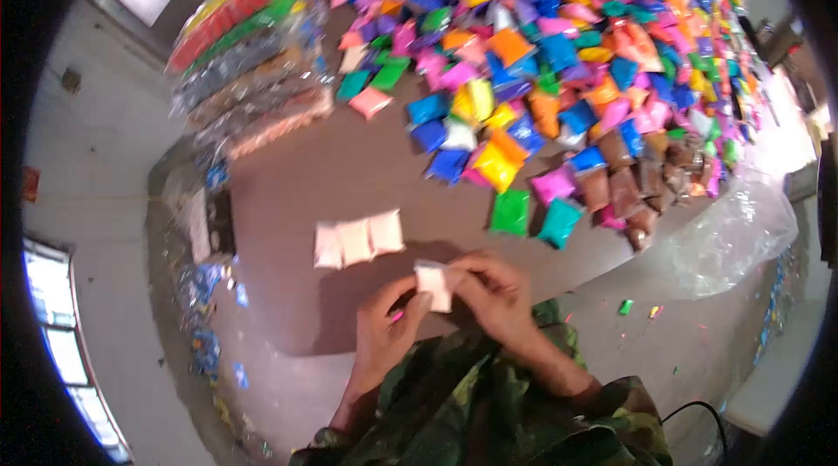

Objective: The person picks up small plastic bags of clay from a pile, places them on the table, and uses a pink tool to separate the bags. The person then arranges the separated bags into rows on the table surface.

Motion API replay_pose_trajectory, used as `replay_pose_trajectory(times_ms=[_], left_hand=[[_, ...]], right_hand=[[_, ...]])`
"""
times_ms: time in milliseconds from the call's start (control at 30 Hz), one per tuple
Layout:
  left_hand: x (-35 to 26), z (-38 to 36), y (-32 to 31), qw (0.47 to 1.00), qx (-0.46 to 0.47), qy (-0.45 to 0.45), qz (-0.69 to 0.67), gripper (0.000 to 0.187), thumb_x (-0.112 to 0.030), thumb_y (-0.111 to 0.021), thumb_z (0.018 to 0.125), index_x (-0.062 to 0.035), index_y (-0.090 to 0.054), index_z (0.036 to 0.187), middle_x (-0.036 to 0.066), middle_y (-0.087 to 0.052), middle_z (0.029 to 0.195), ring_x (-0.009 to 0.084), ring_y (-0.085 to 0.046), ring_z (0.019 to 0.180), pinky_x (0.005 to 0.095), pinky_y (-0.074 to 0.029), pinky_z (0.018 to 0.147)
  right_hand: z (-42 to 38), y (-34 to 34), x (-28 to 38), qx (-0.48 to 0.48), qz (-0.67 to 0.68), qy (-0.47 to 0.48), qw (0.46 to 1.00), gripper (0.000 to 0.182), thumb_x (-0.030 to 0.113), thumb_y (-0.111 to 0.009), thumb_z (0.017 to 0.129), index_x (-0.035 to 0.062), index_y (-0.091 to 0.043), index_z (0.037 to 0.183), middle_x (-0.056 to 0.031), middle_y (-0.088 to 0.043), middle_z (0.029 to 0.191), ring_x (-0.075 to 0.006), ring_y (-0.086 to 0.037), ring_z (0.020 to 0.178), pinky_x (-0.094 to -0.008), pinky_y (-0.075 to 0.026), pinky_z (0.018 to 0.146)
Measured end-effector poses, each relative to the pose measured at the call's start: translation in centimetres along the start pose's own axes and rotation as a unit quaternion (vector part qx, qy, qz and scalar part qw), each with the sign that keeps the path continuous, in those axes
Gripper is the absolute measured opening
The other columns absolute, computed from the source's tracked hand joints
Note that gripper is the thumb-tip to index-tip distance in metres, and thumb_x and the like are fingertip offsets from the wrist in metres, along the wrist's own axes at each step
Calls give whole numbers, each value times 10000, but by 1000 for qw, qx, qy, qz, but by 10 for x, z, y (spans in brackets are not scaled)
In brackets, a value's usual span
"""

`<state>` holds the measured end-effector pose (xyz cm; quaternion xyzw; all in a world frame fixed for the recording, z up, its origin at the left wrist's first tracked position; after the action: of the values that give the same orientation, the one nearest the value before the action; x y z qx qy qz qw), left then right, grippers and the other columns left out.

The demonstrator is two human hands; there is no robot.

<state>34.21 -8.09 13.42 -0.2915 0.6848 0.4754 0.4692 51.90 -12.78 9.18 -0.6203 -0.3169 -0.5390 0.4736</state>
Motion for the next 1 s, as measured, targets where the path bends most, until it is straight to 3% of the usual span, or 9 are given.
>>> replay_pose_trajectory(times_ms=[100,233,367,467,567,600,700,800,1000], left_hand=[[5,-4,9,999,-5,-31,45,291,-177,-754,992,3,-732,1219,71,-774,1037,126,-692,946,304,-562,850],[12,-6,36,994,-86,-40,59,248,-155,-748,994,2,-728,1185,50,-750,968,109,-674,854,284,-550,757],[58,13,100,979,-203,-17,-22,276,-170,-734,1002,3,-725,1217,8,-705,860,54,-579,700,220,-464,632],[65,32,126,974,-211,62,-49,282,-174,-742,997,6,-727,1214,8,-693,848,57,-571,682,222,-454,604],[80,45,127,971,-217,92,-33,288,-192,-755,989,3,-736,1200,19,-700,862,60,-551,654,233,-443,578],[85,47,127,970,-220,103,-8,284,-209,-769,977,-3,-753,1172,26,-717,886,80,-587,703,246,-479,633],[78,55,127,959,-252,-42,122,253,-172,-778,946,19,-759,1111,32,-715,850,107,-625,770,271,-506,686],[74,53,127,967,-215,14,134,294,-214,-757,970,12,-757,1159,55,-735,976,130,-651,902,282,-524,813],[69,51,129,967,-212,22,136,246,-161,-707,976,-20,-757,1171,63,-747,961,149,-662,843,304,-535,786]], right_hand=[[2,-8,10,7,-46,44,998,89,16,-773,934,-4,-750,1017,-91,-728,962,-171,-678,892,-303,-543,802],[2,-13,31,-8,-152,166,974,73,20,-780,931,2,-747,994,-103,-723,952,-187,-685,885,-312,-547,787],[9,4,21,-43,-127,86,987,91,20,-778,928,1,-747,1012,-96,-721,957,-180,-679,863,-317,-544,764],[5,10,7,-17,-166,50,985,107,27,-775,923,16,-750,1027,-99,-718,942,-183,-675,837,-317,-541,738],[4,6,13,8,-247,112,963,112,41,-782,914,34,-756,1023,-110,-716,917,-198,-682,793,-321,-544,695],[4,5,14,11,-249,110,962,117,42,-783,911,38,-758,1025,-113,-716,912,-203,-683,776,-323,-545,680],[5,2,17,14,-256,107,961,126,45,-786,903,46,-761,1027,-120,-716,899,-212,-686,732,-324,-545,641],[6,0,17,16,-262,108,959,126,47,-785,903,45,-761,1027,-121,-718,902,-211,-688,717,-318,-546,625],[6,0,13,22,-268,113,956,122,50,-785,904,38,-758,1023,-125,-725,927,-212,-696,728,-314,-551,626]])
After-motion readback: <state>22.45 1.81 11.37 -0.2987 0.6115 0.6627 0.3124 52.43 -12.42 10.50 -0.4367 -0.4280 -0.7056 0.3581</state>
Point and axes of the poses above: each hand's wrist, its own z-axis towards the middle knuckle, its own y-axis out of the back of the hand, x = y × z, the point moved 6 cm from there along z, towards the middle knuckle
